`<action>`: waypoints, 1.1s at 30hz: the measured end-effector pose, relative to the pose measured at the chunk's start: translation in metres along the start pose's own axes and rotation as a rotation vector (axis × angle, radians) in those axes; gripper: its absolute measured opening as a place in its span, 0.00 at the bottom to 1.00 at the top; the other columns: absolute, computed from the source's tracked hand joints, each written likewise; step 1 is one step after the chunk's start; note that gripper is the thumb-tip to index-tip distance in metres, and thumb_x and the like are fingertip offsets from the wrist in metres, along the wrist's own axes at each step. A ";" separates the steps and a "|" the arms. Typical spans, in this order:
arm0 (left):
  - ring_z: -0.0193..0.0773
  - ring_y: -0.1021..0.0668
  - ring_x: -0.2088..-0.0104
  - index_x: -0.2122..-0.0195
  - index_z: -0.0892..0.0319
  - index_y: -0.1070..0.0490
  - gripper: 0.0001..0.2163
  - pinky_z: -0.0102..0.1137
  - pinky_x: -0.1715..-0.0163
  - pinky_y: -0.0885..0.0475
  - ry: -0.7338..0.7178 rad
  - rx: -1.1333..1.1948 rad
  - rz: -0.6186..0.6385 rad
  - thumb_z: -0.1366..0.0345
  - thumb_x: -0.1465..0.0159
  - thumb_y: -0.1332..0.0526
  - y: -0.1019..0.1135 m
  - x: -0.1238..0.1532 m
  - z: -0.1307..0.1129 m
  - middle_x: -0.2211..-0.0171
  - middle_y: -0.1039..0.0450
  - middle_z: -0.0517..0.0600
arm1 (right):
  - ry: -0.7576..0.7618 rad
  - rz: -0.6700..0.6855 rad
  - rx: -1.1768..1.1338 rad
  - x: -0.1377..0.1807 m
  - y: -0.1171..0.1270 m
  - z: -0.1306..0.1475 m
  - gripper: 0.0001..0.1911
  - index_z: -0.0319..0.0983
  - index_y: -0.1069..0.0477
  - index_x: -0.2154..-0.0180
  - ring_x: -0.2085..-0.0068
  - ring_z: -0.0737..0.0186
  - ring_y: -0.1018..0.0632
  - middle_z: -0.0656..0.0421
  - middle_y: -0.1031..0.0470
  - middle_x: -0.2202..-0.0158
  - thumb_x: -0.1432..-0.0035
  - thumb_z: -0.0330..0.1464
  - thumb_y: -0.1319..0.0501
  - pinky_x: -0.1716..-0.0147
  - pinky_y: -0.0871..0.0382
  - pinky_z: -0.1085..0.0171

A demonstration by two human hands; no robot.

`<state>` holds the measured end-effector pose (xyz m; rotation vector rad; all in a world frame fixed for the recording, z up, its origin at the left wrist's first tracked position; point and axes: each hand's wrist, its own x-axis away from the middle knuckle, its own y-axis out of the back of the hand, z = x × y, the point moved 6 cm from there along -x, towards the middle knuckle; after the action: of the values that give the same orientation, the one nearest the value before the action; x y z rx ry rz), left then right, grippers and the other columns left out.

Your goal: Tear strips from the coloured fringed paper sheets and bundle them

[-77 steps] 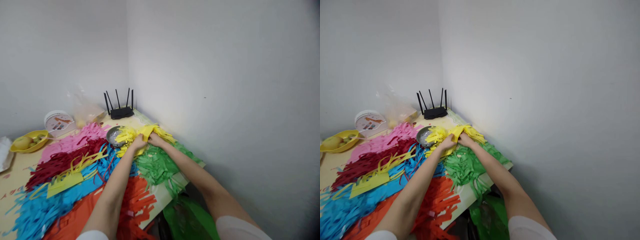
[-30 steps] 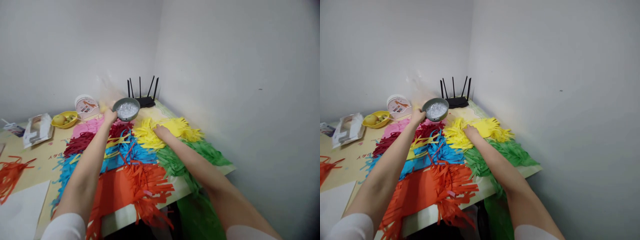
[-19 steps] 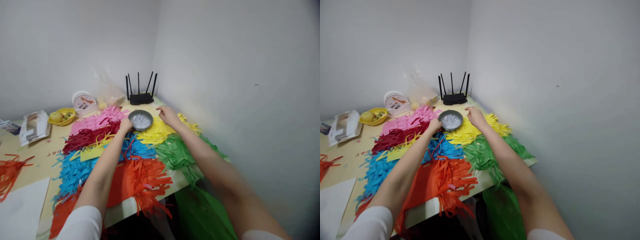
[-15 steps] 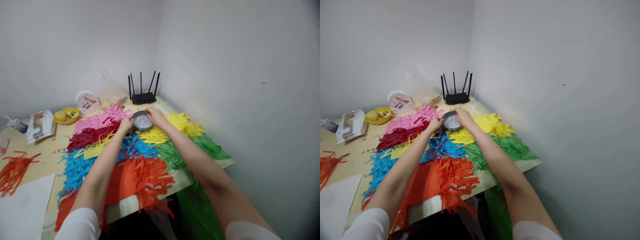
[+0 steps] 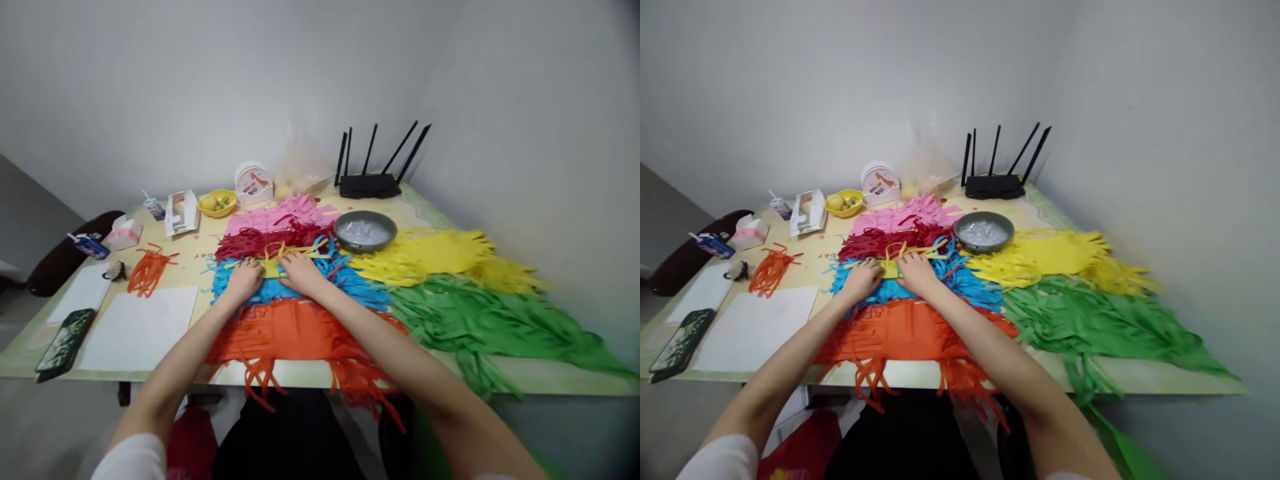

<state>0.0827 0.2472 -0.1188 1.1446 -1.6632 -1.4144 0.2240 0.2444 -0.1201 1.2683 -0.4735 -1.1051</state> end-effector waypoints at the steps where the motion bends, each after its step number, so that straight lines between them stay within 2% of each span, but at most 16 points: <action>1: 0.48 0.28 0.47 0.59 0.58 0.23 0.10 0.43 0.43 0.37 0.000 -0.009 -0.018 0.69 0.37 0.43 0.000 0.001 0.001 0.55 0.24 0.58 | -0.012 -0.015 -0.003 -0.005 -0.006 0.008 0.19 0.37 0.25 0.50 0.48 0.48 0.29 0.48 0.24 0.49 0.45 0.33 0.35 0.48 0.36 0.56; 4: 0.45 0.30 0.44 0.51 0.56 0.26 0.13 0.41 0.41 0.38 -0.031 -0.009 -0.091 0.65 0.33 0.46 0.013 0.011 0.003 0.46 0.28 0.56 | -0.095 -0.103 -0.010 -0.012 0.007 0.001 0.15 0.38 0.22 0.55 0.52 0.52 0.26 0.50 0.21 0.55 0.43 0.26 0.40 0.50 0.33 0.58; 7: 0.44 0.34 0.40 0.43 0.57 0.33 0.17 0.40 0.40 0.39 -0.067 0.033 -0.249 0.63 0.32 0.47 0.037 0.035 0.007 0.40 0.35 0.56 | -0.291 -0.300 0.017 0.015 0.068 -0.051 0.20 0.35 0.25 0.50 0.52 0.53 0.24 0.48 0.22 0.52 0.42 0.24 0.46 0.50 0.32 0.58; 9: 0.43 0.31 0.43 0.45 0.59 0.31 0.16 0.38 0.42 0.37 -0.132 0.070 -0.229 0.63 0.31 0.49 0.040 0.048 0.002 0.44 0.31 0.57 | -0.496 -0.520 0.069 0.060 0.122 -0.099 0.21 0.36 0.26 0.49 0.54 0.56 0.23 0.48 0.21 0.53 0.40 0.27 0.49 0.53 0.30 0.58; 11: 0.41 0.26 0.49 0.50 0.60 0.27 0.15 0.35 0.45 0.33 -0.220 0.090 -0.097 0.64 0.30 0.50 0.028 0.054 -0.011 0.50 0.26 0.56 | -0.655 -0.643 0.136 0.114 0.165 -0.141 0.23 0.31 0.28 0.48 0.53 0.52 0.22 0.41 0.22 0.54 0.38 0.29 0.54 0.52 0.30 0.52; 13: 0.40 0.25 0.51 0.54 0.59 0.25 0.13 0.32 0.47 0.32 -0.289 0.092 0.012 0.65 0.31 0.48 0.010 0.050 -0.029 0.54 0.24 0.54 | -0.785 -0.695 0.208 0.167 0.189 -0.173 0.24 0.32 0.25 0.52 0.50 0.44 0.23 0.35 0.23 0.56 0.37 0.35 0.55 0.51 0.34 0.42; 14: 0.40 0.25 0.51 0.55 0.59 0.24 0.12 0.31 0.47 0.32 -0.313 0.090 0.041 0.66 0.32 0.46 0.001 0.046 -0.039 0.54 0.23 0.54 | -0.837 -0.688 0.226 0.189 0.193 -0.185 0.25 0.34 0.23 0.56 0.51 0.39 0.23 0.35 0.22 0.60 0.36 0.38 0.55 0.54 0.34 0.38; 17: 0.43 0.25 0.51 0.57 0.60 0.23 0.10 0.33 0.47 0.32 -0.332 0.068 0.104 0.67 0.36 0.42 -0.024 0.028 -0.063 0.56 0.24 0.56 | -0.881 -0.595 0.250 0.224 0.183 -0.201 0.25 0.38 0.22 0.63 0.52 0.27 0.24 0.36 0.23 0.65 0.40 0.48 0.50 0.64 0.35 0.31; 19: 0.45 0.24 0.52 0.58 0.62 0.23 0.10 0.35 0.48 0.31 -0.311 0.052 0.119 0.68 0.37 0.41 -0.034 0.017 -0.070 0.56 0.25 0.58 | -0.821 -0.559 0.275 0.220 0.167 -0.189 0.25 0.36 0.22 0.61 0.49 0.24 0.28 0.32 0.25 0.61 0.41 0.49 0.48 0.61 0.36 0.30; 21: 0.45 0.24 0.52 0.58 0.62 0.22 0.10 0.35 0.49 0.31 -0.292 0.047 0.124 0.68 0.38 0.41 -0.040 0.010 -0.069 0.55 0.25 0.59 | -0.668 -0.530 0.270 0.196 0.143 -0.157 0.24 0.33 0.24 0.57 0.46 0.29 0.30 0.31 0.27 0.55 0.38 0.44 0.49 0.52 0.38 0.34; 22: 0.45 0.24 0.52 0.57 0.62 0.22 0.11 0.35 0.49 0.31 -0.289 0.050 0.128 0.68 0.38 0.41 -0.042 0.007 -0.068 0.55 0.25 0.58 | -0.500 -0.469 0.213 0.175 0.125 -0.131 0.23 0.30 0.27 0.54 0.46 0.33 0.30 0.31 0.28 0.53 0.36 0.40 0.51 0.50 0.38 0.37; 23: 0.44 0.24 0.52 0.57 0.61 0.22 0.11 0.34 0.49 0.31 -0.290 0.056 0.134 0.68 0.38 0.41 -0.043 0.006 -0.065 0.54 0.25 0.58 | -0.390 -0.400 0.170 0.155 0.106 -0.106 0.20 0.32 0.27 0.53 0.48 0.40 0.27 0.37 0.26 0.53 0.36 0.37 0.50 0.49 0.36 0.43; 25: 0.43 0.23 0.52 0.58 0.61 0.22 0.11 0.33 0.49 0.31 -0.295 0.073 0.146 0.68 0.38 0.41 -0.045 0.003 -0.060 0.55 0.24 0.57 | -0.164 -0.169 0.072 0.115 0.059 -0.053 0.14 0.36 0.26 0.55 0.51 0.52 0.25 0.48 0.24 0.54 0.36 0.34 0.46 0.48 0.33 0.55; 27: 0.42 0.23 0.53 0.57 0.61 0.22 0.11 0.31 0.49 0.31 -0.300 0.097 0.153 0.67 0.38 0.41 -0.045 0.000 -0.055 0.55 0.23 0.56 | -0.070 -0.044 0.033 0.087 0.022 -0.017 0.10 0.38 0.25 0.57 0.52 0.58 0.25 0.53 0.23 0.56 0.39 0.31 0.41 0.49 0.34 0.62; 29: 0.41 0.22 0.53 0.58 0.61 0.21 0.11 0.30 0.50 0.31 -0.299 0.121 0.156 0.67 0.37 0.41 -0.046 -0.003 -0.051 0.55 0.22 0.55 | -0.058 0.034 0.026 0.070 -0.003 -0.003 0.09 0.35 0.25 0.59 0.53 0.56 0.25 0.50 0.23 0.57 0.43 0.28 0.39 0.51 0.34 0.61; 33: 0.40 0.22 0.55 0.59 0.60 0.21 0.10 0.28 0.52 0.30 -0.283 0.161 0.173 0.68 0.37 0.41 -0.046 -0.006 -0.046 0.56 0.20 0.53 | -0.105 0.117 0.013 0.059 -0.017 -0.016 0.07 0.33 0.25 0.61 0.55 0.55 0.25 0.48 0.24 0.58 0.42 0.26 0.40 0.53 0.35 0.61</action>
<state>0.1357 0.2328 -0.1542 0.8894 -2.0535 -1.4020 0.2563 0.2041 -0.1570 1.1827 -0.6264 -1.0746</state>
